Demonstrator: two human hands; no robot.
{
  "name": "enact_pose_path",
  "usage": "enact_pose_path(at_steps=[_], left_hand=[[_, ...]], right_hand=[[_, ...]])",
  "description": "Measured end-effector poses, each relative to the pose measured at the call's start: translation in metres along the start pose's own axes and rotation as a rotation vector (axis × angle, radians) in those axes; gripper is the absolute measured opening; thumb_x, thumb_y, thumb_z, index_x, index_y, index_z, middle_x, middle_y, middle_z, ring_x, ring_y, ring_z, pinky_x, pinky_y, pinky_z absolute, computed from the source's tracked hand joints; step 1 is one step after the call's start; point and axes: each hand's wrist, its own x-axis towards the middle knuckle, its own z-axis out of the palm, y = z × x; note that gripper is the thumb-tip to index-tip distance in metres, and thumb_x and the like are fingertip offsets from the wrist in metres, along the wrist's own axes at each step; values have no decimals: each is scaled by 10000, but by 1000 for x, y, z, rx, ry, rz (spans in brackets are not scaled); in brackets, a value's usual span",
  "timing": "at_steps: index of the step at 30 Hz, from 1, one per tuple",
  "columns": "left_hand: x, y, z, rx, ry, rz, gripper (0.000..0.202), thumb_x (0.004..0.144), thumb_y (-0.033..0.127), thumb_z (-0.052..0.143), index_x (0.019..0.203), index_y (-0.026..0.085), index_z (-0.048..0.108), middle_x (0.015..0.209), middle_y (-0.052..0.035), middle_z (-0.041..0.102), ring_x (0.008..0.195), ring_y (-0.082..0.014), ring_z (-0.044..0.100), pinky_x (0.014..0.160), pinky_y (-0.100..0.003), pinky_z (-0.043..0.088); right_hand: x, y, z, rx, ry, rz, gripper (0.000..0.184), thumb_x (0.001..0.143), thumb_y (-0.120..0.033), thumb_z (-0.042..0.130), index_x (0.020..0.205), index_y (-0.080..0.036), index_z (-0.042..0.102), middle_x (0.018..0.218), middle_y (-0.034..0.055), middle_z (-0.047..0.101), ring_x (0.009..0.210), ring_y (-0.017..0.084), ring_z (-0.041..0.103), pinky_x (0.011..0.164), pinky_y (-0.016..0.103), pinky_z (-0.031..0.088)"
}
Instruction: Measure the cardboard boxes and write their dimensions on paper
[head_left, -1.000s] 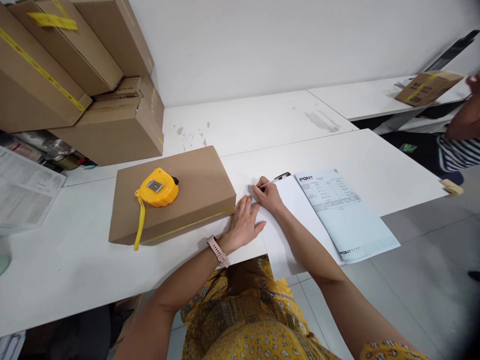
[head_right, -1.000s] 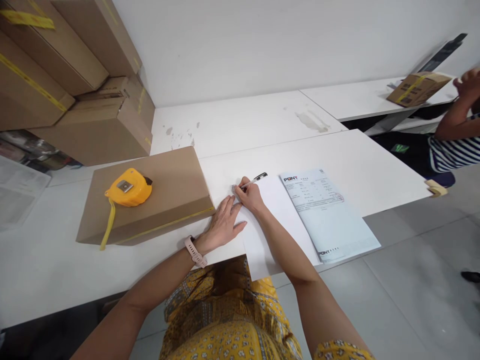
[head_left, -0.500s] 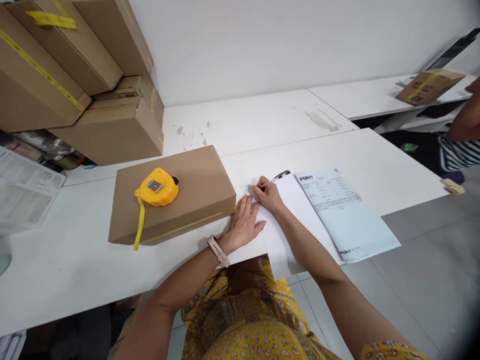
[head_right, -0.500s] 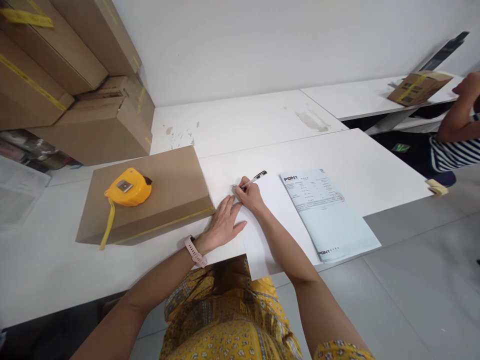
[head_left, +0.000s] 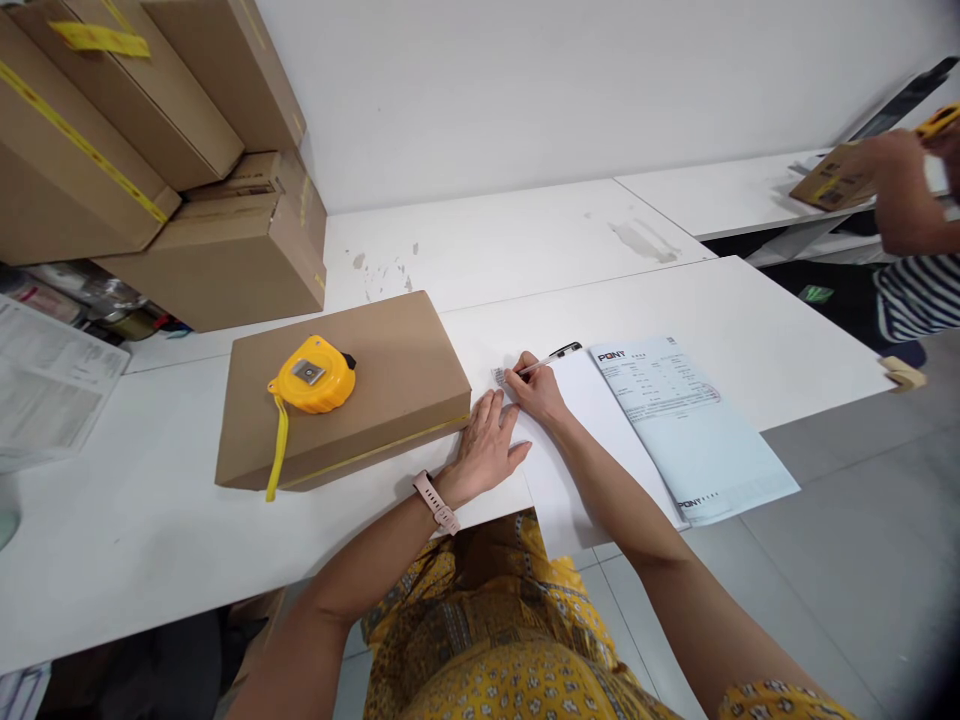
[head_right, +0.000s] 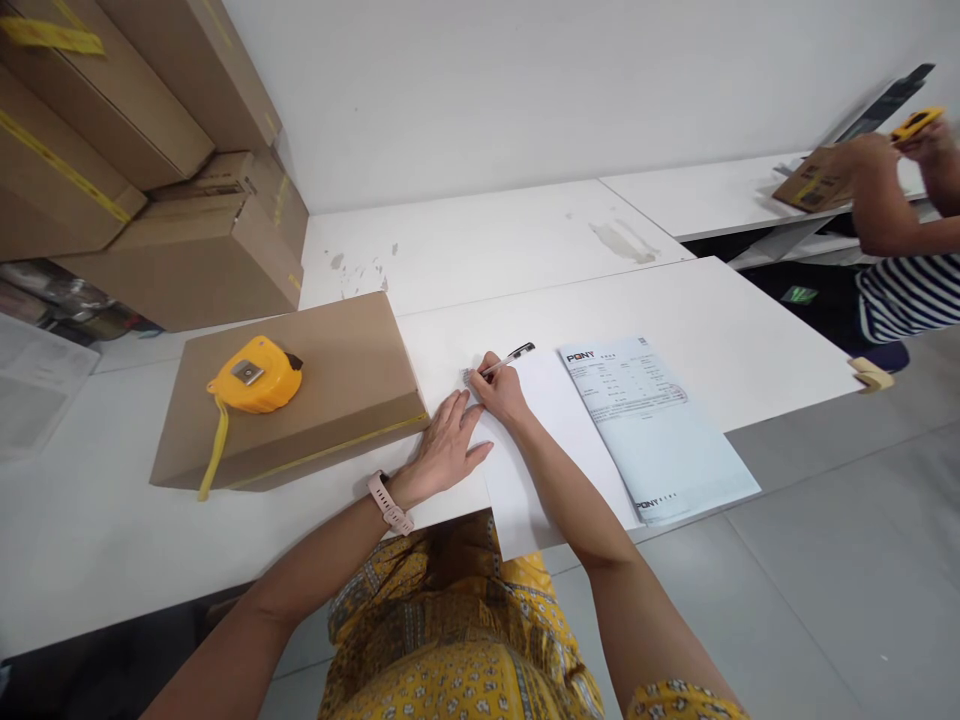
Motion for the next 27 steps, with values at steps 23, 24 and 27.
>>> enact_pose_path(at_steps=[23,24,27], left_hand=[[0,1,-1,-1,-6,-3,556,955,420,574,1384,85,461,1553,-256,381,1489,-391,281,1197,-534,284],[0,1,-1,0,-7,-2,553,954,422,574,1383,91,461,1554,-251,382,1488,-390,284,1195,-535,287],[0,0,-1,-8,-8,-1,549,955,419,570,1382,93,459,1554,-251,382,1488,-386,286,1195,-534,288]], right_hand=[[1,0,0,-18,-5,9,218,778,-298,603,663,-232,430,558,-70,403,548,112,377,537,272,302],[1,0,0,-18,-3,13,218,778,-297,604,663,-232,430,557,-70,404,547,112,378,537,272,303],[0,0,0,-13,12,22,211,778,-295,607,670,-232,437,565,-68,418,551,114,383,542,272,312]])
